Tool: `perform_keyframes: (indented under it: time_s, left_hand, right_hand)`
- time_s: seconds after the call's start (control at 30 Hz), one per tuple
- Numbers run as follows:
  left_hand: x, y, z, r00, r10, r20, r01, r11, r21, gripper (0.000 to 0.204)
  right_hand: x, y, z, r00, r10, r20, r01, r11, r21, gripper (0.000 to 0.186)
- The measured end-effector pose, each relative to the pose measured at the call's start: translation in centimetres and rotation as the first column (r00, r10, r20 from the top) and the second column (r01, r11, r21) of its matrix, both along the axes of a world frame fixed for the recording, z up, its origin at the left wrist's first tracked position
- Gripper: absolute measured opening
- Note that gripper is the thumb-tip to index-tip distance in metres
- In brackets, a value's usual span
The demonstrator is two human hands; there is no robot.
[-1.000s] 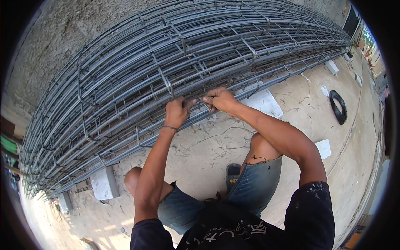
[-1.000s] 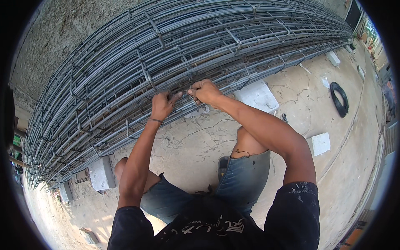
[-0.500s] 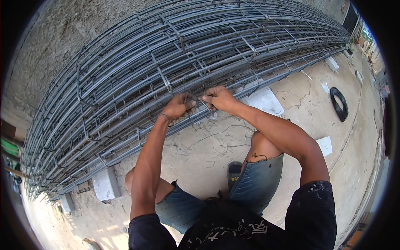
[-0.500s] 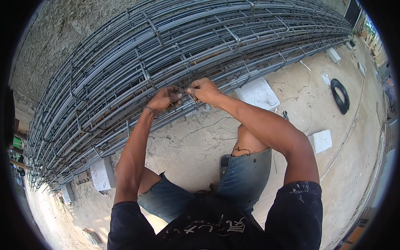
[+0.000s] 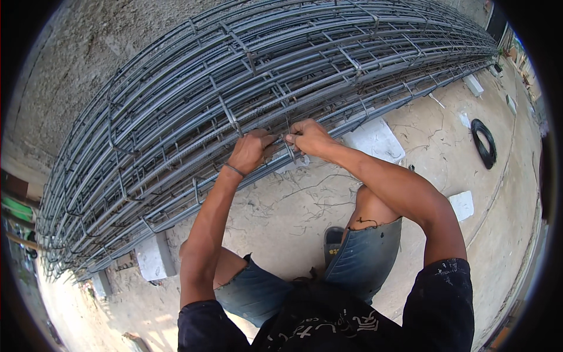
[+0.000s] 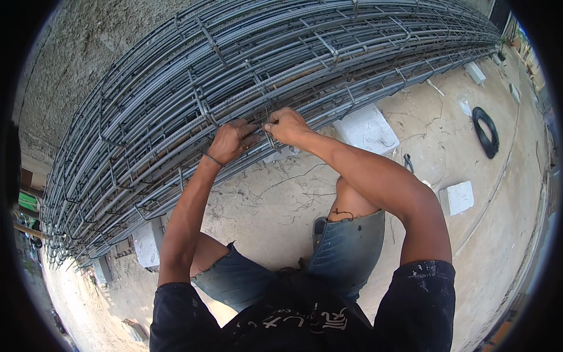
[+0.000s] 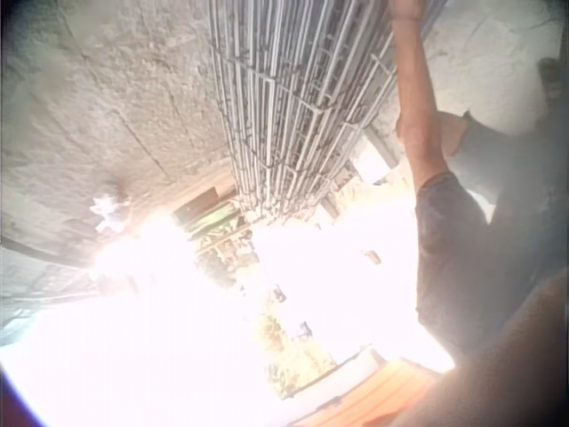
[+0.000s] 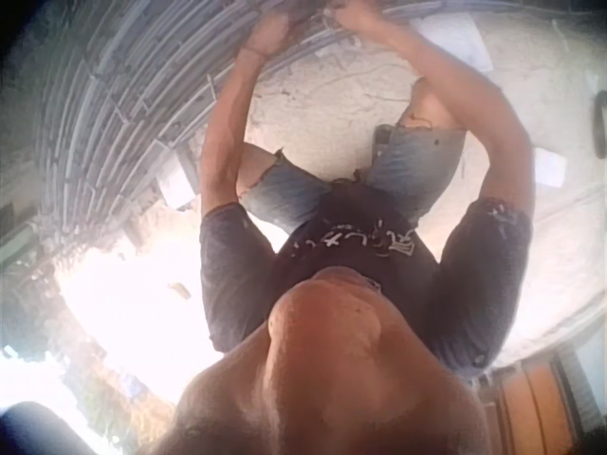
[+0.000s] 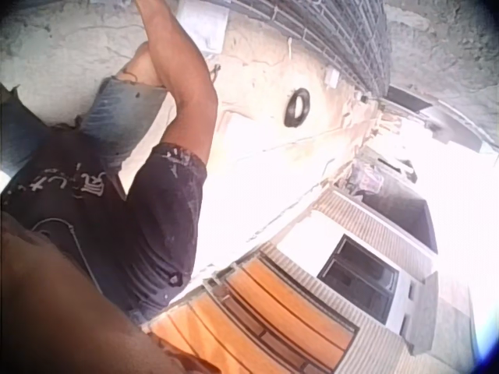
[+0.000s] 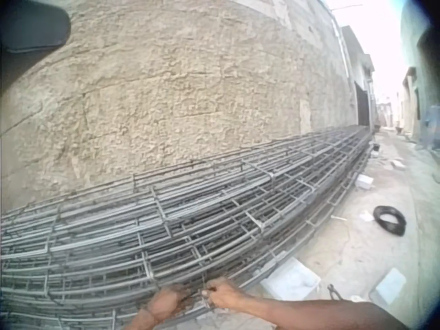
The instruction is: The person secures horizontal steel rebar rods to vertical cage supports by hand using thin metal wire and a pair of pliers. The person wraps the wire around the intersection and twists it tightly using the pliers to fix the structure in place.
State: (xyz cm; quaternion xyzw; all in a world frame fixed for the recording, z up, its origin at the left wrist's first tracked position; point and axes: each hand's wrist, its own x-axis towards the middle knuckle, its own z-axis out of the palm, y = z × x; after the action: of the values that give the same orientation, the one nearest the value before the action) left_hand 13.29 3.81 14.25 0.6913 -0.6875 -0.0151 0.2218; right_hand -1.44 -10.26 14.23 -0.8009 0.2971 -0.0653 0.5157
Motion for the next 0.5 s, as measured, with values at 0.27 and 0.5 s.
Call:
perform_keyframes:
  time_s: [0.27,0.5]
  left_hand:
    - [-0.5,2.7,-2.0,0.997,0.031,-0.066,-0.049,0.952,-0.302,0.016]
    - [-2.0,1.7,-0.5,0.82,0.388,-0.422,-0.45,0.891,-0.054,0.015]
  right_hand:
    - [-0.2,0.9,1.4,1.0,0.0,-0.024,-0.003,0.994,-0.113,0.027]
    - [-0.4,0.8,1.6,0.999,-0.004,-0.043,0.0,0.996,-0.095,0.027]
